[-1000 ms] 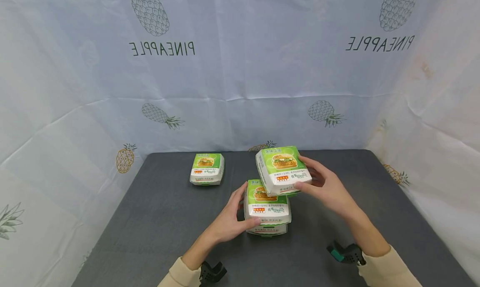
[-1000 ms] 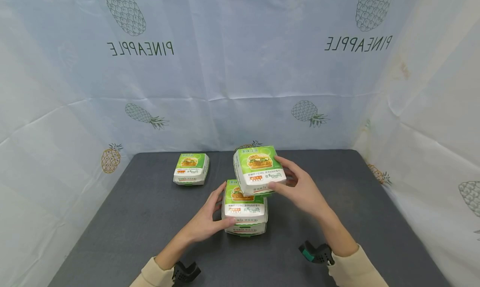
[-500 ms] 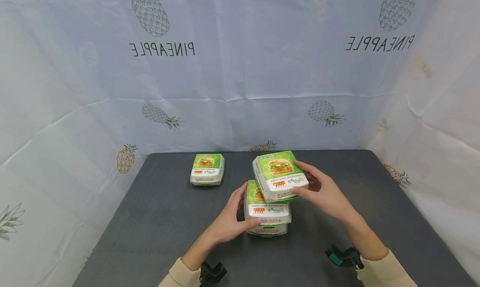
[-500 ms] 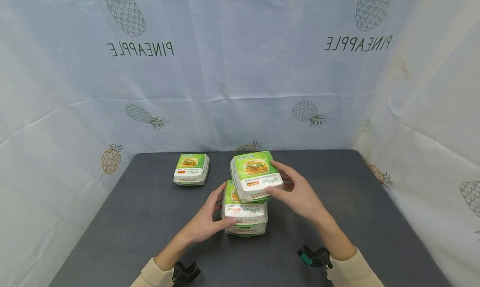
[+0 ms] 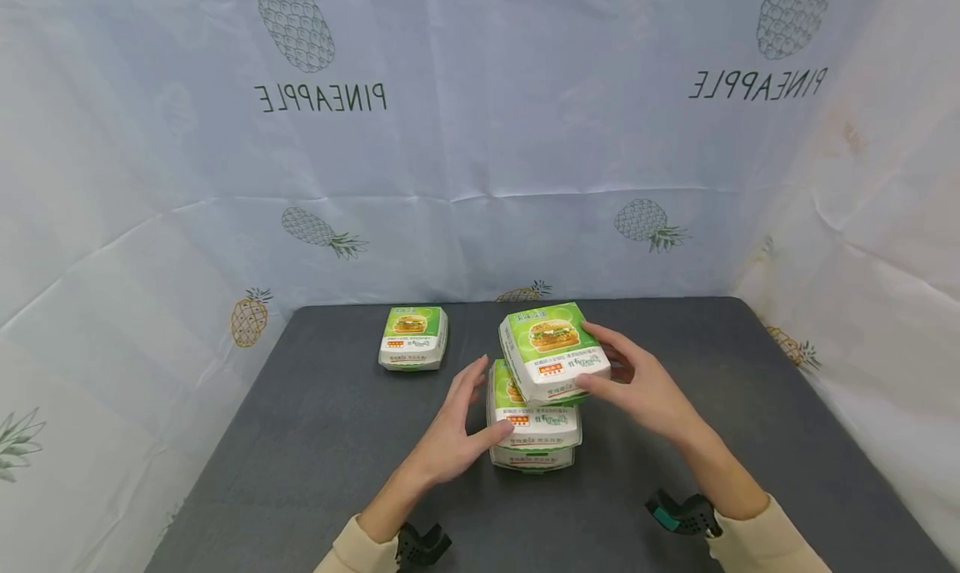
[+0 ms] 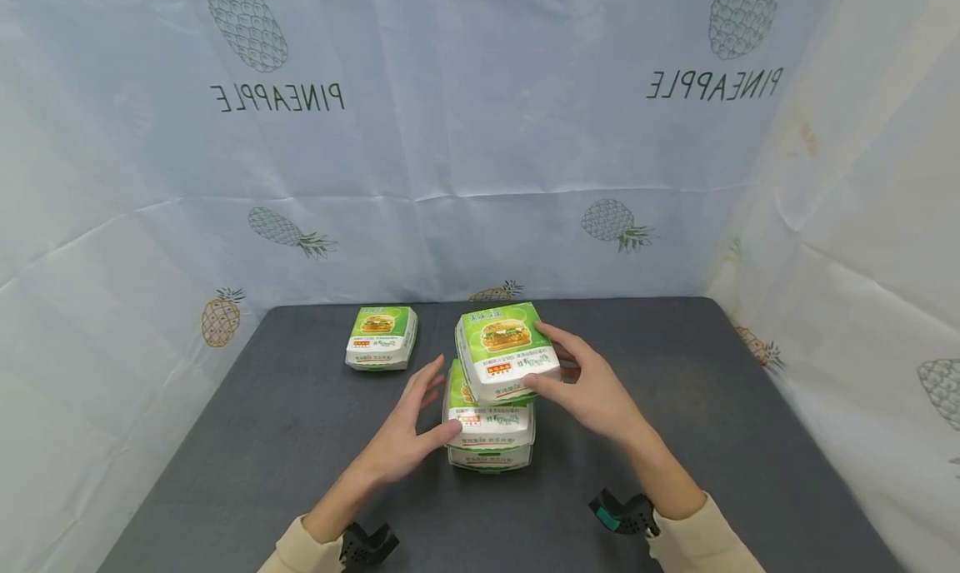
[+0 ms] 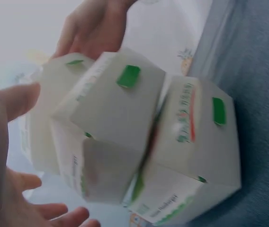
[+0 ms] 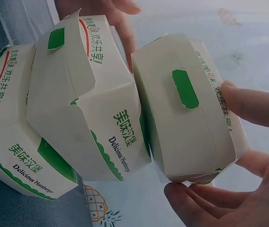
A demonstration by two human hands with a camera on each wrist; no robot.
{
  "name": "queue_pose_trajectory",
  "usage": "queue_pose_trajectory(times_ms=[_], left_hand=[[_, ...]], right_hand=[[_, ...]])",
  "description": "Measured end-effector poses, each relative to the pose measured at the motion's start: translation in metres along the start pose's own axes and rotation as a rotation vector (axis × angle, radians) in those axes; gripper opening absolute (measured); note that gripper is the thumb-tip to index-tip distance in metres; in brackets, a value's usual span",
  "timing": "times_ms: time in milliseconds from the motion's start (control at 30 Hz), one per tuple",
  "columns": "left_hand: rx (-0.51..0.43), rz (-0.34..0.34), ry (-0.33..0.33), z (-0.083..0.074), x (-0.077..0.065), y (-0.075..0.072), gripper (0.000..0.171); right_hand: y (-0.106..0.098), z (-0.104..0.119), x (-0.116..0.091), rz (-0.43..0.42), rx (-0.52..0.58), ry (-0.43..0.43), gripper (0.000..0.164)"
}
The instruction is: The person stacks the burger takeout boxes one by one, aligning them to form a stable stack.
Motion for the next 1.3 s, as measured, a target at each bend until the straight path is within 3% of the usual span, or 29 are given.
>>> queue_pose_trajectory(times_ms=[167, 367, 800, 1033, 1300], left_hand=[[0.063, -0.119, 0.056, -0.015, 0.002, -0.013, 0.08], [0.082, -0.182, 0.121, -0.04, 0.009, -0.019, 0.077], [0.077, -0.154, 0.081, -0.055, 0.023, -0.013, 0.084], [0.058, -0.184, 0.146, -0.059, 0.025, -0.018, 0.077], [0.032, -0.193, 0.218, -0.061, 0.021, -0.031, 0.073]], right_hand=[[0.0, 0.0, 0.0, -0.009, -0.011, 0.0, 0.074], [0.001, 0.0, 0.001, -0.011, -0.014, 0.0, 0.074], [0.005, 0.004, 0.001, -0.046, -0.029, -0.004, 0.074], [0.007, 0.009, -0.004, -0.059, -0.019, -0.031, 0.071], [0.008, 0.017, -0.008, -0.05, 0.077, -0.071, 0.069]])
Point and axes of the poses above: each hand's wrist, its own x-axis towards the middle knuckle, its own y-axis out of the palm, z = x × y, the point moved 8 cm from there along x, towards the middle knuckle, and after that the axes turned 11 degrees about x, right-handed, at the moved point
